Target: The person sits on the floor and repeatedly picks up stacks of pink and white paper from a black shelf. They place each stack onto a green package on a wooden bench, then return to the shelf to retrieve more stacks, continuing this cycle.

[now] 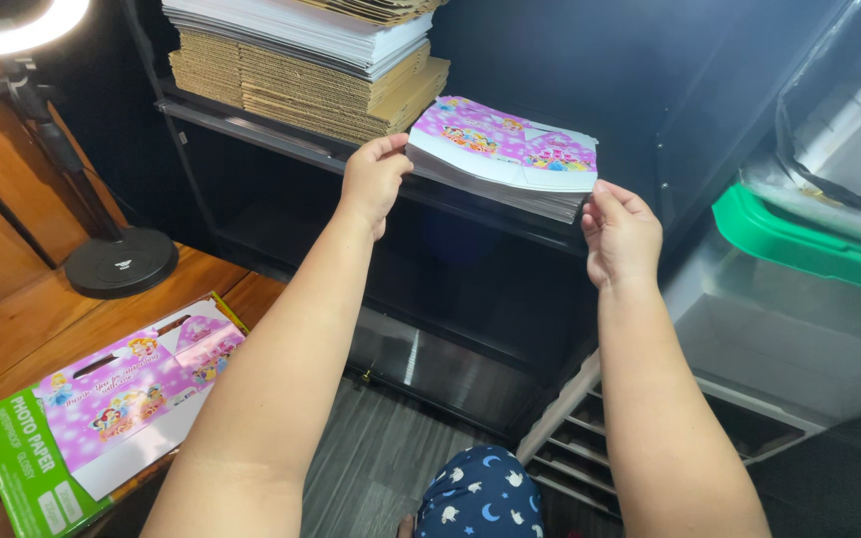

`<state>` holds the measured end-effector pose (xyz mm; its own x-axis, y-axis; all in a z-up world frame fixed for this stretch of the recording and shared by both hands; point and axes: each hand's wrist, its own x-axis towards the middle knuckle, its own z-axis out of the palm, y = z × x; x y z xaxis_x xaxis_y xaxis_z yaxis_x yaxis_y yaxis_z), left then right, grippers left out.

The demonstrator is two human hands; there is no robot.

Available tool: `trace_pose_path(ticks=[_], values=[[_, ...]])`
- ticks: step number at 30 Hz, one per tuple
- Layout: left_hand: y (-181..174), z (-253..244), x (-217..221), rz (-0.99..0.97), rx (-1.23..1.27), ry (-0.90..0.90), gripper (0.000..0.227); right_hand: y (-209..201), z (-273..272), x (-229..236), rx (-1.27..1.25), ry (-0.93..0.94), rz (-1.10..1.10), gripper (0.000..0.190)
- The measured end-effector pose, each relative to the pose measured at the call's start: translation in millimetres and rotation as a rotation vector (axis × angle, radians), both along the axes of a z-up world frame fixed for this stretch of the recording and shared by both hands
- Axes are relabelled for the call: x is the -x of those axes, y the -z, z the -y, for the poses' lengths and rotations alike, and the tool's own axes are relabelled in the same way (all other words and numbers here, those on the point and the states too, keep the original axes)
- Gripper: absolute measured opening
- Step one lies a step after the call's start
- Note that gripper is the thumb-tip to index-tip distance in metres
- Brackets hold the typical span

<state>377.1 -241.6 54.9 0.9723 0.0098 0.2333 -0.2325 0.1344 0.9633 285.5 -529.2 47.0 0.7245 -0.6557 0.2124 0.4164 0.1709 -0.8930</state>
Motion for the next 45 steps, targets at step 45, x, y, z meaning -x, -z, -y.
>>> trace_pose_path(ticks=[45], values=[[3, 1, -8, 0.050, -0.105, -0.049, 0.032, -11, 3, 9, 0.082, -0.012, -0.114, 0.031]])
